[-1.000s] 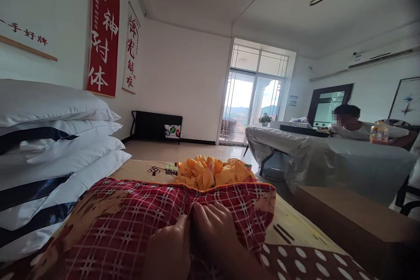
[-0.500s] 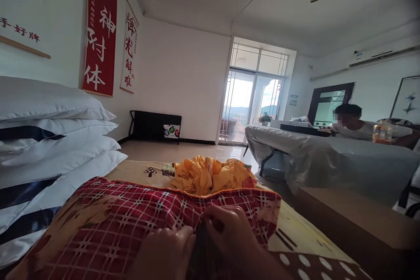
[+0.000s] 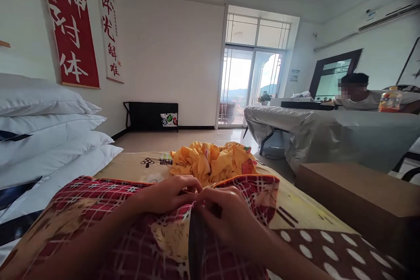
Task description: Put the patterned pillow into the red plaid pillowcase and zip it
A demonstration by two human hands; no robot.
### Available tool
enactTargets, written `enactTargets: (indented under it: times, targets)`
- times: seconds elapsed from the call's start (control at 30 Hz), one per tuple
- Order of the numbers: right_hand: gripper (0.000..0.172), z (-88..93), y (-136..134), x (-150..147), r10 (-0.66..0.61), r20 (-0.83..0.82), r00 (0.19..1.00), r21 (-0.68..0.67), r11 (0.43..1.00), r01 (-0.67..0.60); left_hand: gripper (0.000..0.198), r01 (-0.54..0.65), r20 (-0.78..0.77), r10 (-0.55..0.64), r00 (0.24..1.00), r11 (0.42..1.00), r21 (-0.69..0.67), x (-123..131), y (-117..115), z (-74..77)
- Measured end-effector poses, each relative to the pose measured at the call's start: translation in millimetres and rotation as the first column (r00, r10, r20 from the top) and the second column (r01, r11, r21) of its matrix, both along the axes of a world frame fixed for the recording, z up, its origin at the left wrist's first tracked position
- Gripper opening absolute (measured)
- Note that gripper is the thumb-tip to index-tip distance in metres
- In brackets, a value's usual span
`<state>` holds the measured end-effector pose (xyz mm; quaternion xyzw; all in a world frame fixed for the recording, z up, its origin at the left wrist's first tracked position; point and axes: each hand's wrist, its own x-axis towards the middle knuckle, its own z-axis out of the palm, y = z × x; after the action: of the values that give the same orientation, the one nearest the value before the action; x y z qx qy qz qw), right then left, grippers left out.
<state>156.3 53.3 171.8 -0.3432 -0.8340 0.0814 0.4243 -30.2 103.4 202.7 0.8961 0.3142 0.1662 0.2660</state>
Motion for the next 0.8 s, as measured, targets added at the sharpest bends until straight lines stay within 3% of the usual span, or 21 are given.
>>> enactTargets:
  times: [0.13,0.37,0.53,0.73,0.8]
  targets:
    - [0.011,-7.9,6,-5,-0.070,-0.014,0.997,0.108,0.992,0.071,0.026,-0.083,-0.020,0.085,0.996,0.994,0.072,3,-2,-6.6]
    - [0.012,-2.2,3,-15,-0.155,0.177,0.972,0.230,0.967,0.113,0.020,-0.311,0.159,0.280,0.947,0.923,0.226,5,-5,-2.4]
    - [0.011,11.1,4,-21,-0.282,0.253,0.925,0.366,0.914,0.178,0.019,-0.392,0.253,0.320,0.913,0.861,0.324,11,-13,17.3]
    - [0.015,41.8,10,-22,-0.390,0.205,0.898,0.596,0.777,0.202,0.018,-0.574,0.379,0.439,0.815,0.699,0.426,16,-13,53.7]
    - [0.015,52.4,13,-21,-0.424,0.242,0.873,0.620,0.759,0.196,0.018,-0.603,0.387,0.466,0.796,0.668,0.436,18,-7,60.4]
